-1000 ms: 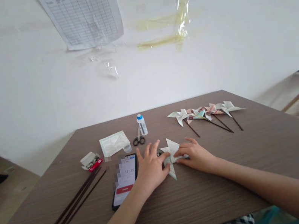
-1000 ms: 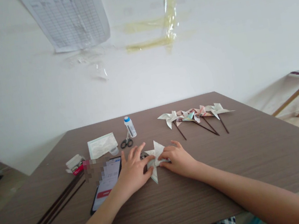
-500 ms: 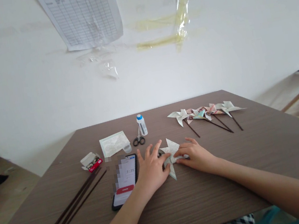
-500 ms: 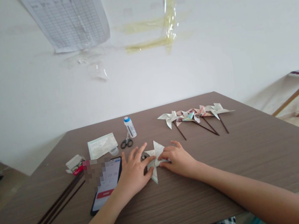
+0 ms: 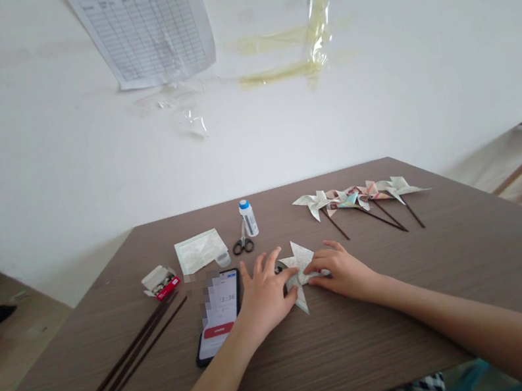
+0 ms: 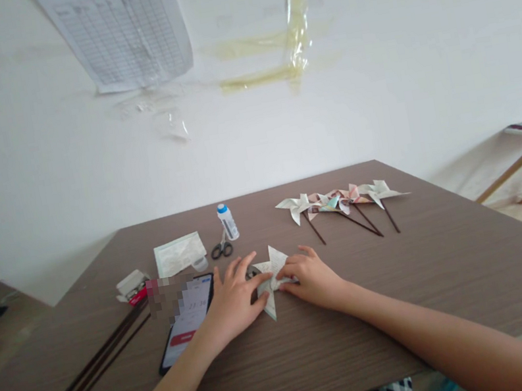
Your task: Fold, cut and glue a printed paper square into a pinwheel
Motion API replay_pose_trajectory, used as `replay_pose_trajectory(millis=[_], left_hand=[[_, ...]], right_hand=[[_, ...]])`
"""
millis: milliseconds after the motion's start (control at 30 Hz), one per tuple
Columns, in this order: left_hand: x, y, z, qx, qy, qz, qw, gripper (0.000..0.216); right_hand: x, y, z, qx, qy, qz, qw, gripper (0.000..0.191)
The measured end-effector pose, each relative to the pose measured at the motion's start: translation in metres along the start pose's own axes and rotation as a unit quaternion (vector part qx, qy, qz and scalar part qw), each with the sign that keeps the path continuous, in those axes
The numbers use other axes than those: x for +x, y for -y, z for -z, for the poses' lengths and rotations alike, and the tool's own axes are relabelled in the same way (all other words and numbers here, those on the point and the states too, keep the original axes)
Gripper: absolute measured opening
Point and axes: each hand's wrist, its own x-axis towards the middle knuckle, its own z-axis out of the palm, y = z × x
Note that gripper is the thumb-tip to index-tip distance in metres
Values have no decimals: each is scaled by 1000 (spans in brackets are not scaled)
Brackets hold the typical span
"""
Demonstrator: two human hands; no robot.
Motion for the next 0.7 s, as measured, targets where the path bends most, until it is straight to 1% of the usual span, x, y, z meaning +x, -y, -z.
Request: replay_pose_trajectory(millis=[200, 400, 600, 700], left_hand=[[-4, 1, -1, -21, -12, -14, 1000, 42], [-4, 1, -6, -45, -40, -15, 998, 30], [-2, -1, -5, -56, -37, 2, 998, 45], [-2, -2, -4, -56, -39, -1, 998, 43]], right_hand=[[0, -4, 2, 12, 13, 22, 1000, 17], [0, -5, 6, 15, 15, 50, 999, 17], [0, -5, 7, 10, 12, 60, 998, 16], [0, -5, 7, 7, 11, 64, 998, 17]])
